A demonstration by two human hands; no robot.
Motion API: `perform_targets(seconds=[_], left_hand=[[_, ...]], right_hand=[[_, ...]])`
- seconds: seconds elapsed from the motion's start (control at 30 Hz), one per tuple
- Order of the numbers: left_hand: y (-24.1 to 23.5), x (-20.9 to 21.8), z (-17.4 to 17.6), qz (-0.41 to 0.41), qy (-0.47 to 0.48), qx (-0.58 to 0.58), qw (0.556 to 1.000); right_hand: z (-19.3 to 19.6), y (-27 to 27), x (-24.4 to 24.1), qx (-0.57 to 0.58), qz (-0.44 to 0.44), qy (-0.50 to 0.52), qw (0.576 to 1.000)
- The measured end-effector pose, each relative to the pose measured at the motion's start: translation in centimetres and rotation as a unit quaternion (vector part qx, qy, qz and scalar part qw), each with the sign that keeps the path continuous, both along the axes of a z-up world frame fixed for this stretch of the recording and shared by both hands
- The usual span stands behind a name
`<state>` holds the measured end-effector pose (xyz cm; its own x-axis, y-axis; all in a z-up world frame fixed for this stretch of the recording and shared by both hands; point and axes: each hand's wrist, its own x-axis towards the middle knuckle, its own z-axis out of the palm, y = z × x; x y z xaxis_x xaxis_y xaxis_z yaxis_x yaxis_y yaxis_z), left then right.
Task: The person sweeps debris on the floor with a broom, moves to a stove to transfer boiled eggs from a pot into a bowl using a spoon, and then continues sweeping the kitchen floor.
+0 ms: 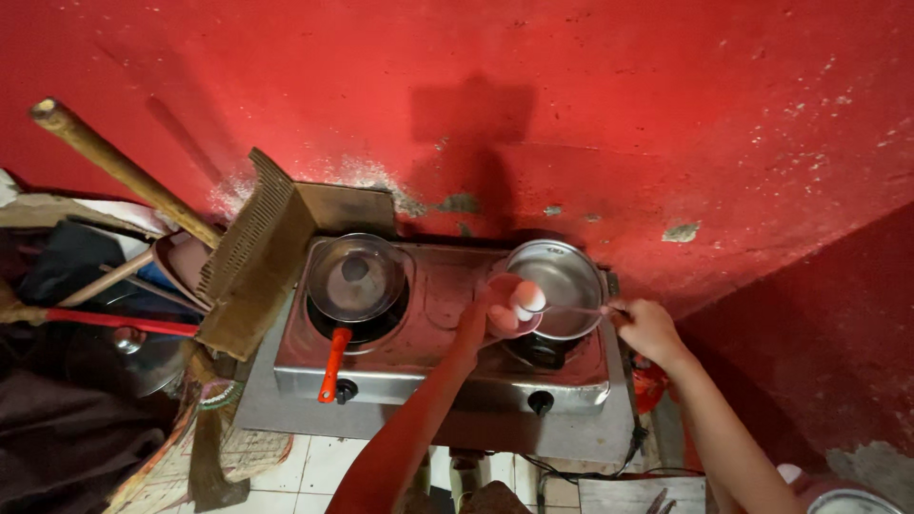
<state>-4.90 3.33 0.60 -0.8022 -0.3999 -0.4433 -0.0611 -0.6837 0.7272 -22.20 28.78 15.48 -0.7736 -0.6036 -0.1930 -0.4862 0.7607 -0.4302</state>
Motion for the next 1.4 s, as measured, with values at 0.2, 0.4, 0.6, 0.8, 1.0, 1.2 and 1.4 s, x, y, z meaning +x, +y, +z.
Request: perform_targets(seconds=[0.2, 0.4, 0.6, 0.8, 1.0, 1.2, 1.4], left_hand=[[1.6, -0.7, 0.4, -0.013, 0.001, 0.004, 1.0], [2.5, -1.2, 0.6, -0.016, 0.0, 0.006, 1.0], [2.7, -2.2, 0.5, -0.016, -0.001, 0.005, 1.0], [1.9, -3.7, 0.8, -0.019, 0.002, 0.0, 1.0], [1.5, -3.9, 0.8, -0.021, -0.004, -0.003, 1.0], [1.4, -4.6, 0.7, -0.035, -0.008, -0.005, 0.999], [1.7, -6.8, 0.8, -0.051, -0.003, -0.003, 0.999]], right_hand=[[3.0, -0.6, 2.3, -0.045, 0.081, 0.111, 0.989], [5.0, -1.1, 3.4, 0.066, 0.083, 0.195, 0.975], [5.2, -1.7, 3.5, 0.107, 0.107, 0.276, 0.949], [5.3, -1.4, 2.9, 0.058, 0.099, 0.33, 0.937], [6.0, -0.5, 2.5, 0.043, 0.033, 0.314, 0.948], [4.9, 2.1, 3.6, -0.113, -0.033, 0.277, 0.954], [0.3, 3.6, 6.0, -0.215, -0.075, 0.216, 0.95]])
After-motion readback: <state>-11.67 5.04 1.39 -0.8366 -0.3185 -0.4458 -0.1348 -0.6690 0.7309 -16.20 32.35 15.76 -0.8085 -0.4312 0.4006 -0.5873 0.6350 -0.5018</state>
